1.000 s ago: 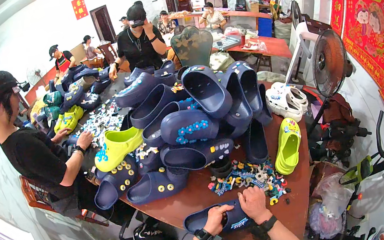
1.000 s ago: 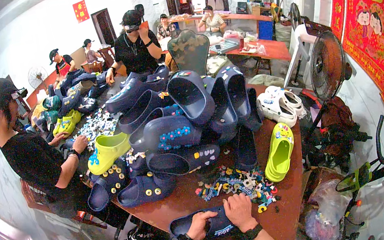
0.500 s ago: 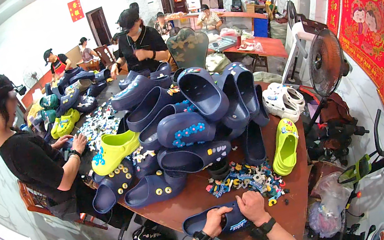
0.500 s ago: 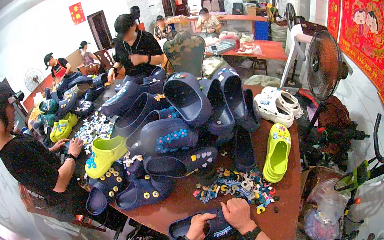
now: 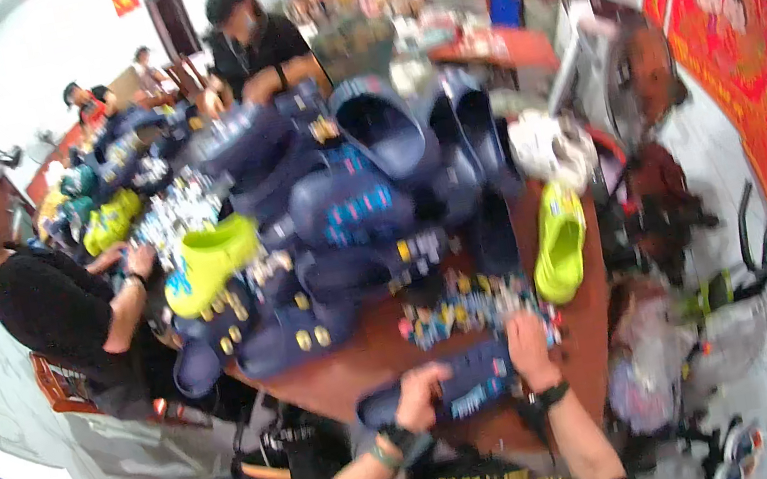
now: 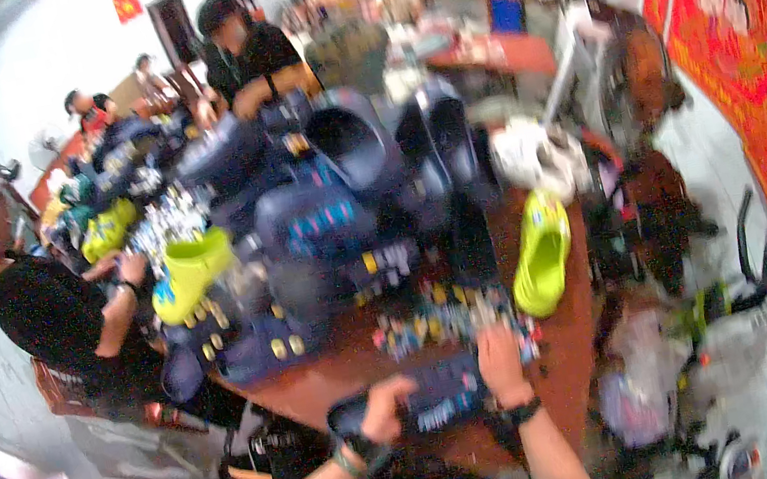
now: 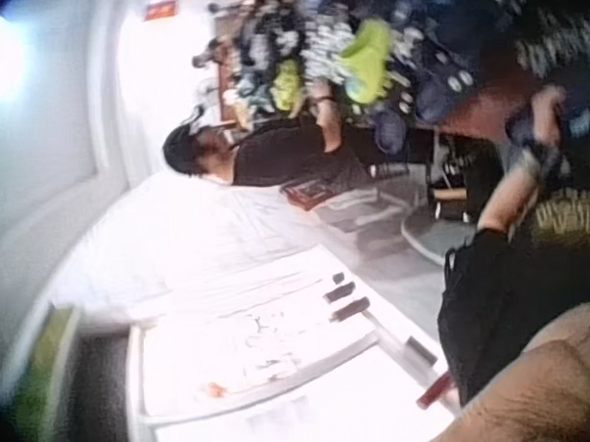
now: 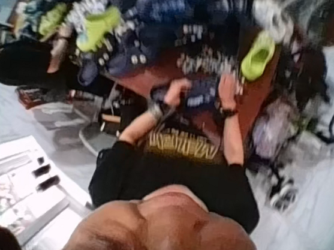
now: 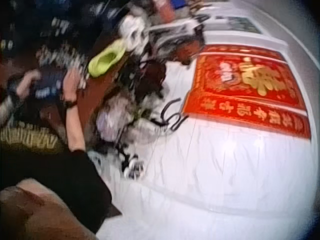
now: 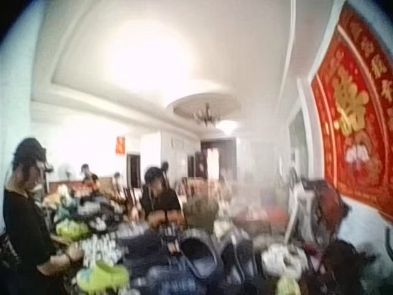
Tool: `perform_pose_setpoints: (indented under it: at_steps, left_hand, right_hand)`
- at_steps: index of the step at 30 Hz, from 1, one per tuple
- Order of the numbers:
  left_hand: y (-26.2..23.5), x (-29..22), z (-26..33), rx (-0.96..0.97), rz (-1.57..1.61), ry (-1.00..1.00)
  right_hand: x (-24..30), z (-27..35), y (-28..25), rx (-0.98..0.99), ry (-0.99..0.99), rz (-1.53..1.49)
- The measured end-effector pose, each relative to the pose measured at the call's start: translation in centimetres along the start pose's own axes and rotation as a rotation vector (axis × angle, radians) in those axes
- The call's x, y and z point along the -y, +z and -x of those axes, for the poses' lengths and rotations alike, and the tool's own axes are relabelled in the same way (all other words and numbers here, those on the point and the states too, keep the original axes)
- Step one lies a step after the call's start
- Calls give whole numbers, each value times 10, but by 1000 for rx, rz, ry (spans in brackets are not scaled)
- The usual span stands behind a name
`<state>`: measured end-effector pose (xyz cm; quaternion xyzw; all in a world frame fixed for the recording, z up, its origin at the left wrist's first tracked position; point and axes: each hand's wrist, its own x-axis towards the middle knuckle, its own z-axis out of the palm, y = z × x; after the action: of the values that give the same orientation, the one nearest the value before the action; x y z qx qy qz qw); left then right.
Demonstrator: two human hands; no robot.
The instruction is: Attaching decorative charms to foam clogs.
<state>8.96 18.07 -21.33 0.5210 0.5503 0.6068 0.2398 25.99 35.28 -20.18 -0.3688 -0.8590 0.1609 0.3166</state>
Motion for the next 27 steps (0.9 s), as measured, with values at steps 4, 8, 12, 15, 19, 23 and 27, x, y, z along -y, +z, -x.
perform_pose_setpoints:
  at_steps: [4, 8, 12, 15, 19, 23, 27]
  left_hand:
    - [-13, -75, -52, -391, 921, -937]
    - [-11, -1, -42, -455, 998, -871]
    - [-11, -23, -46, -422, 1037, -937]
    - [-22, -15, -25, -128, 196, -439]
    - [-5, -47, -7, -39, 351, -683]
    - [13, -19, -7, 122, 192, -704]
    - [24, -26, -24, 148, 99, -652]
  right_hand:
    - [8, -1, -20, -124, 223, -292]
    - [21, 5, -15, 3, 261, -473]
    - [48, 4, -22, -14, 93, -411]
    - [59, 0, -10, 25, -148, -164]
    - [62, 15, 8, -14, -382, -94]
    - [54, 13, 1, -72, -330, -127]
    - [37, -5, 11, -40, -252, -66]
